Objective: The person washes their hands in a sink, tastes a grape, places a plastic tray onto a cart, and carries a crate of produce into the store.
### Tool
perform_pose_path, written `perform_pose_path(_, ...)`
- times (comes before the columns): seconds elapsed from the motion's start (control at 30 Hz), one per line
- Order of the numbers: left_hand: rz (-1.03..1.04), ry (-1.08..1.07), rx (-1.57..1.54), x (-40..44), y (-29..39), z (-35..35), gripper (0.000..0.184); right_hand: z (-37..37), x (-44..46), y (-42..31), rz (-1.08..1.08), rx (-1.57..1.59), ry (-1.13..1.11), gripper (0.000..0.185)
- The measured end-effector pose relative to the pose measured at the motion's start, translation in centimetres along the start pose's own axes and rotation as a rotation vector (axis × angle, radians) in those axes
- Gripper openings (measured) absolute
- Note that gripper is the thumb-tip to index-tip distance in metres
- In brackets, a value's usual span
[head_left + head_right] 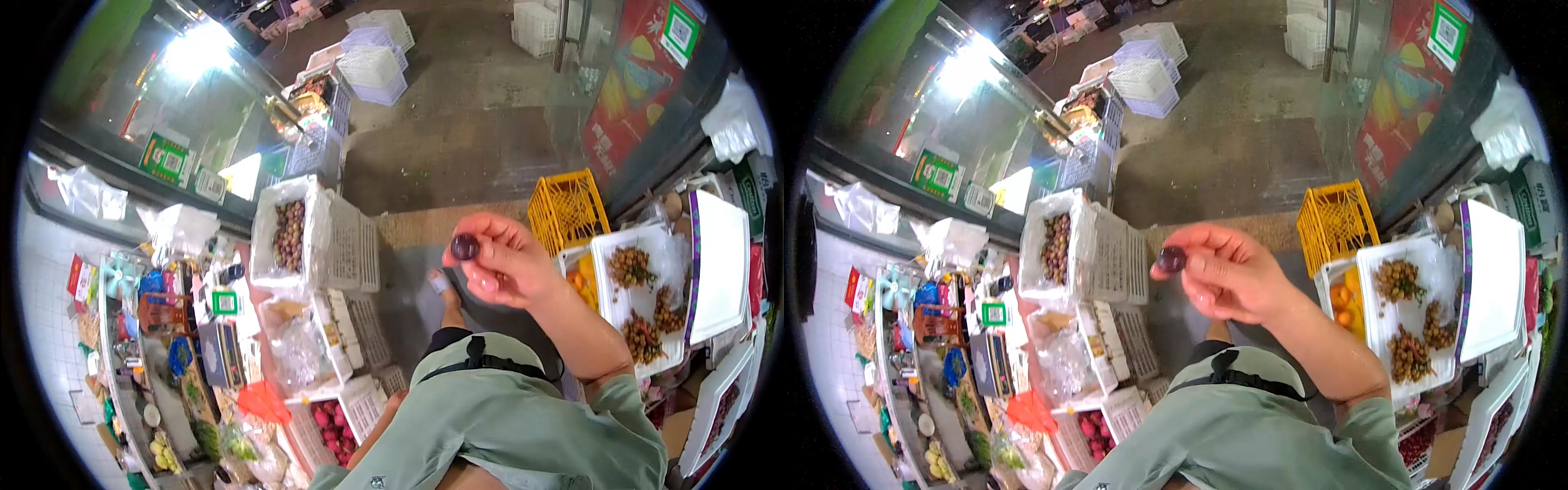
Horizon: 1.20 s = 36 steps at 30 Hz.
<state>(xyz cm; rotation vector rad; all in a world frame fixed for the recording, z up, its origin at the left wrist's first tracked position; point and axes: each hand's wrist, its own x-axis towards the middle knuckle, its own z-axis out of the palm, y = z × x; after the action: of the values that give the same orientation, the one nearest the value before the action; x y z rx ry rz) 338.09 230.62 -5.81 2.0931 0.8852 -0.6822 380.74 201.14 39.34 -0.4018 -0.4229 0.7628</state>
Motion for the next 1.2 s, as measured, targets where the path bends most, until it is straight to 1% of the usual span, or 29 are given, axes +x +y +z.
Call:
perform_pose_path(0.03, -0.022, -0.031, 0.001, 1.8, 0.7, -0.6, 0.033, -0.2, 1.6, -0.5, -0.010, -0.017, -0.001, 0.030)
perform_pose_path(0.1, -0.059, -0.074, -0.004, 6.2, 2.2, -2.7, 0.033, 0.4, 4.5, -1.7, -0.032, -0.051, -0.096, 0.025)
perform_pose_path(0.13, -0.080, -0.085, -0.020, 8.8, 3.7, -4.6, 0.033, 0.8, 5.8, -2.2, -0.056, -0.173, -0.116, 0.023)
perform_pose_path(0.2, -0.151, -0.107, -0.097, 14.1, 7.2, -8.5, 0.034, 3.2, 9.2, -4.3, -0.165, -0.339, -0.229, 0.020)
perform_pose_path(0.23, -0.166, -0.108, -0.106, 17.0, 9.3, -10.2, 0.034, 5.0, 11.3, -5.6, -0.248, -0.374, -0.322, 0.019)
perform_pose_path(0.27, -0.059, -0.054, 0.115, 20.6, 11.7, -12.6, 0.038, 6.0, 13.0, -7.0, -0.234, -0.385, -0.425, 0.019)
perform_pose_path(0.3, 0.089, -0.040, 0.176, 23.9, 13.7, -15.2, 0.039, 6.3, 14.7, -7.8, -0.216, -0.389, -0.525, 0.019)
perform_pose_path(0.33, 0.076, 0.054, 0.119, 25.7, 16.8, -17.7, 0.041, 6.2, 17.1, -7.6, -0.313, -0.293, -0.686, 0.033)
perform_pose_path(0.4, 0.097, 0.094, -0.003, 25.6, 27.4, -24.4, 0.039, 6.2, 19.5, -9.3, -0.301, -0.306, -0.644, 0.031)
perform_pose_path(0.43, 0.098, 0.094, 0.004, 27.7, 28.8, -25.6, 0.039, 6.3, 20.6, -10.2, -0.281, -0.319, -0.613, 0.030)
perform_pose_path(0.47, 0.088, 0.055, -0.185, 30.6, 30.7, -26.5, 0.038, 6.3, 21.8, -11.0, -0.295, -0.341, -0.583, 0.022)
perform_pose_path(0.5, 0.073, 0.012, -0.371, 32.7, 32.0, -27.3, 0.036, 5.7, 23.0, -11.4, -0.303, -0.346, -0.580, 0.022)
perform_pose_path(0.53, 0.079, 0.012, -0.369, 34.2, 33.1, -27.7, 0.036, 5.0, 24.2, -12.0, -0.324, -0.365, -0.582, 0.019)
perform_pose_path(0.6, 0.247, 0.021, -0.381, 36.7, 35.2, -28.3, 0.034, 3.4, 26.6, -13.2, -0.349, -0.390, -0.585, 0.017)
perform_pose_path(0.63, 0.250, 0.026, -0.386, 36.8, 35.9, -28.4, 0.034, 2.2, 27.9, -13.9, -0.328, -0.398, -0.612, 0.018)
perform_pose_path(0.7, 0.271, 0.053, -0.156, 36.8, 37.9, -28.6, 0.037, 0.3, 30.5, -15.8, -0.313, -0.416, -0.655, 0.019)
perform_pose_path(0.73, 0.177, 0.036, -0.137, 37.2, 38.2, -27.8, 0.037, -0.4, 31.7, -16.8, -0.354, -0.423, -0.645, 0.016)
perform_pose_path(0.77, 0.084, 0.015, -0.115, 37.8, 36.8, -26.6, 0.037, -1.2, 32.9, -17.9, -0.397, -0.430, -0.631, 0.013)
perform_pose_path(0.8, 0.149, -0.009, 0.014, 39.5, 34.1, -25.5, 0.037, -2.1, 34.1, -18.8, -0.403, -0.429, -0.627, 0.013)
perform_pose_path(0.83, 0.216, -0.025, 0.141, 40.9, 31.8, -24.4, 0.037, -3.1, 35.5, -19.9, -0.456, -0.433, -0.646, 0.013)
perform_pose_path(0.87, 0.190, -0.055, 0.185, 40.7, 31.2, -24.1, 0.037, -4.3, 36.8, -21.1, -0.509, -0.439, -0.670, 0.012)
perform_pose_path(0.93, 0.046, -0.129, 0.182, 40.1, 32.3, -23.6, 0.037, -6.6, 39.7, -24.0, -0.550, -0.458, -0.697, 0.012)
perform_pose_path(1.0, -0.031, -0.144, 0.154, 40.6, 34.1, -23.8, 0.036, -8.2, 42.2, -26.7, -0.575, -0.483, -0.713, 0.012)
perform_pose_path(1.1, -0.065, -0.138, 0.091, 42.9, 37.9, -23.9, 0.035, -10.3, 45.9, -30.9, -0.547, -0.496, -0.734, 0.011)
perform_pose_path(1.2, -0.059, -0.117, 0.033, 46.0, 41.4, -24.4, 0.034, -12.6, 48.6, -33.7, -0.564, -0.534, -0.691, 0.011)
